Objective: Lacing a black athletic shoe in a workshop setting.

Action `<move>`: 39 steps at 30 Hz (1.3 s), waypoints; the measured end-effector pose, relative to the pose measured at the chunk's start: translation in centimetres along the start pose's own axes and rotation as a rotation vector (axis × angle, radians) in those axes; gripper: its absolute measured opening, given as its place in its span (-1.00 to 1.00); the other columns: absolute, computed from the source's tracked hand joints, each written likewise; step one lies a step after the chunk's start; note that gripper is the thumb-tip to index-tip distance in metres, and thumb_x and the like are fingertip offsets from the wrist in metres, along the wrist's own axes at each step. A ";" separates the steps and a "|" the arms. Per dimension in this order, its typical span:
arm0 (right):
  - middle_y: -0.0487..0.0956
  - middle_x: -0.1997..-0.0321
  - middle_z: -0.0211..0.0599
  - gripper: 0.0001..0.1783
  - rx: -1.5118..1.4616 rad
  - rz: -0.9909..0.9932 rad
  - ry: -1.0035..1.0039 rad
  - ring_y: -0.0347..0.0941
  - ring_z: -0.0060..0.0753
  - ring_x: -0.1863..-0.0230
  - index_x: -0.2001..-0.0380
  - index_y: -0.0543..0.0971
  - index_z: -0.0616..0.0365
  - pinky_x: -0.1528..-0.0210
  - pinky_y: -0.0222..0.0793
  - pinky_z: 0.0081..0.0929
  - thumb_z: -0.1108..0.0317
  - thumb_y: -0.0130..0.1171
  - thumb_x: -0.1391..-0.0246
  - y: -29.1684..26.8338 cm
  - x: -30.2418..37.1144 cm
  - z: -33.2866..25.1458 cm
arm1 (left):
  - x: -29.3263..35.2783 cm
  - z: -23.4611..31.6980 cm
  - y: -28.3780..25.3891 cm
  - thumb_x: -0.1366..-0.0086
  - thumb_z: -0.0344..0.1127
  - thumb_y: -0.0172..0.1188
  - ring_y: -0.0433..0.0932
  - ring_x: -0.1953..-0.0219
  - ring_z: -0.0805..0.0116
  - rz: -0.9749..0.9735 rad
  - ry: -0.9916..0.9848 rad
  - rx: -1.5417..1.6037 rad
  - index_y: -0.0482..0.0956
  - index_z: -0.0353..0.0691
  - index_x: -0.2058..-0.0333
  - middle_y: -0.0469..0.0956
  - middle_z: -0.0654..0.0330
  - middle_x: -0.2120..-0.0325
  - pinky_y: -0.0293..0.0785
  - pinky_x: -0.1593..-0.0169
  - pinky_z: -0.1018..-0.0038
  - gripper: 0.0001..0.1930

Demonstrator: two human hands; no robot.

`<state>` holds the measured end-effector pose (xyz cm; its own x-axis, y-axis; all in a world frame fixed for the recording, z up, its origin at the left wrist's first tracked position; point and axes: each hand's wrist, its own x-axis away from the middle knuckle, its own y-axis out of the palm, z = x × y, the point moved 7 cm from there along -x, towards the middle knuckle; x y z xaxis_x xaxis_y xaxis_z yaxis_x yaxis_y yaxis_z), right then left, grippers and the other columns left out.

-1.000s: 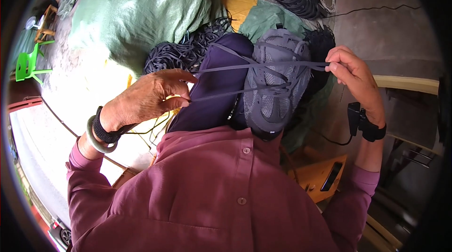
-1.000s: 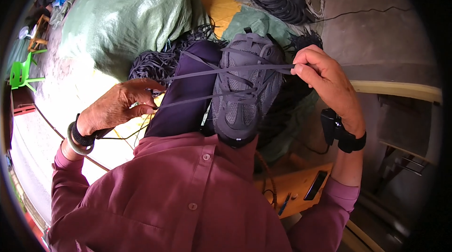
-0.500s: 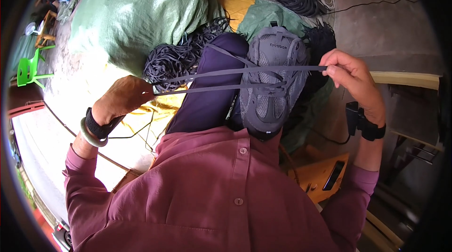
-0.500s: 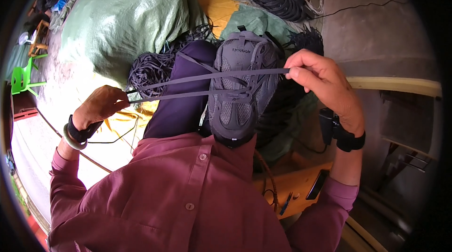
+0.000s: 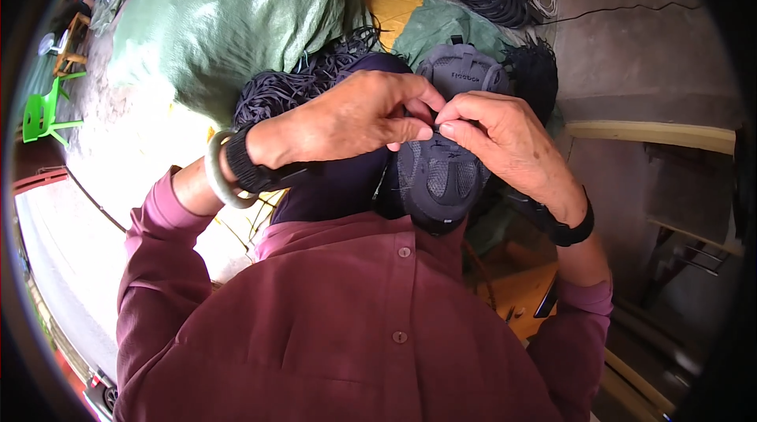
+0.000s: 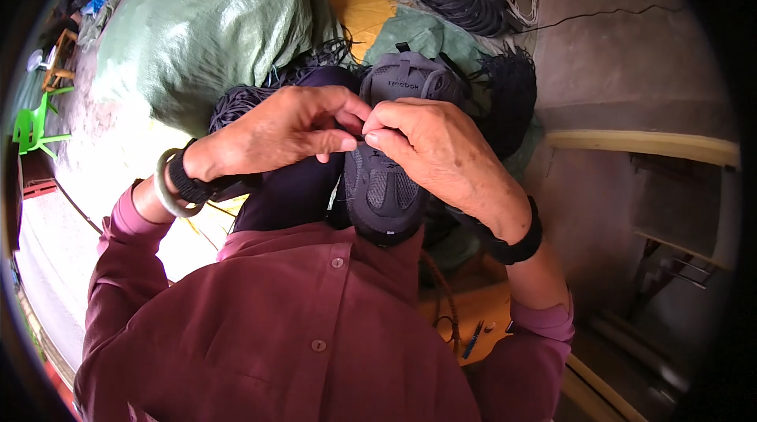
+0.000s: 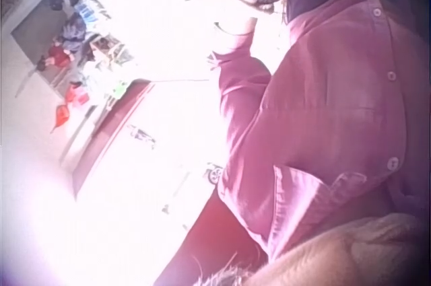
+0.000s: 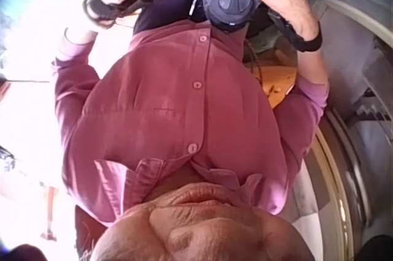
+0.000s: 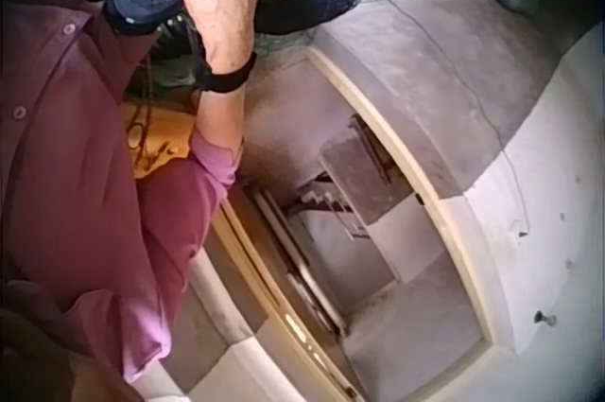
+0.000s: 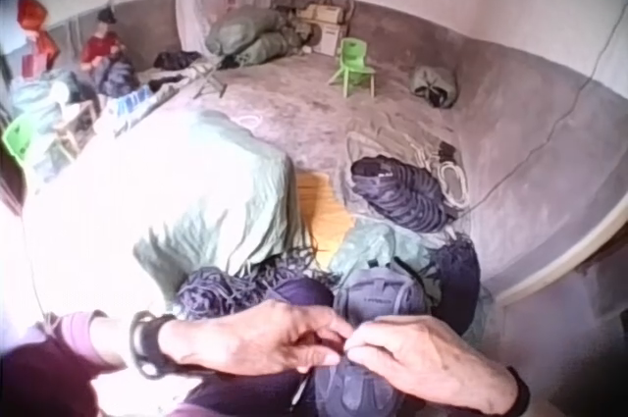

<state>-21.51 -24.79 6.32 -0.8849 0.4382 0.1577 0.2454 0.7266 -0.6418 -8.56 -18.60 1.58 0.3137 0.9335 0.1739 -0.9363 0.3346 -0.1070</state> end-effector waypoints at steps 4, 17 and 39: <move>0.60 0.39 -0.11 -0.83 0.043 0.007 0.125 0.56 -0.06 0.33 0.26 0.61 0.24 0.23 0.45 -0.26 0.34 0.18 -0.25 0.5 0.4 1.6 | -1.1 -1.0 0.5 -0.45 -0.33 0.22 0.51 0.36 0.56 -0.030 -0.035 -0.056 0.61 -0.29 0.06 0.63 0.29 0.37 0.50 0.25 0.55 -0.81; 0.59 0.35 -0.15 -0.92 0.057 0.116 0.141 0.58 -0.12 0.33 0.30 0.58 0.26 0.26 0.47 -0.28 0.47 0.23 -0.18 1.6 2.0 2.7 | -0.6 -5.8 1.2 -0.41 -0.35 0.26 0.43 0.43 0.64 0.153 -0.079 -0.055 0.63 -0.33 0.24 0.55 0.36 0.52 0.44 0.32 0.55 -0.86; 0.64 0.37 -0.15 -0.92 0.093 0.339 0.165 0.62 -0.15 0.40 0.30 0.66 0.22 0.32 0.51 -0.32 0.47 0.31 -0.11 3.0 1.9 3.5 | -0.1 -6.6 1.8 -0.29 -0.39 0.30 0.46 0.47 0.56 0.241 -0.112 0.128 0.63 -0.31 0.35 0.57 0.23 0.57 0.46 0.35 0.47 -0.89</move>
<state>-23.88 -23.62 2.10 -0.6825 0.7298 0.0388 0.4694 0.4784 -0.7422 -9.23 -17.25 -5.09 0.0672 0.9616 0.2660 -0.9962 0.0793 -0.0349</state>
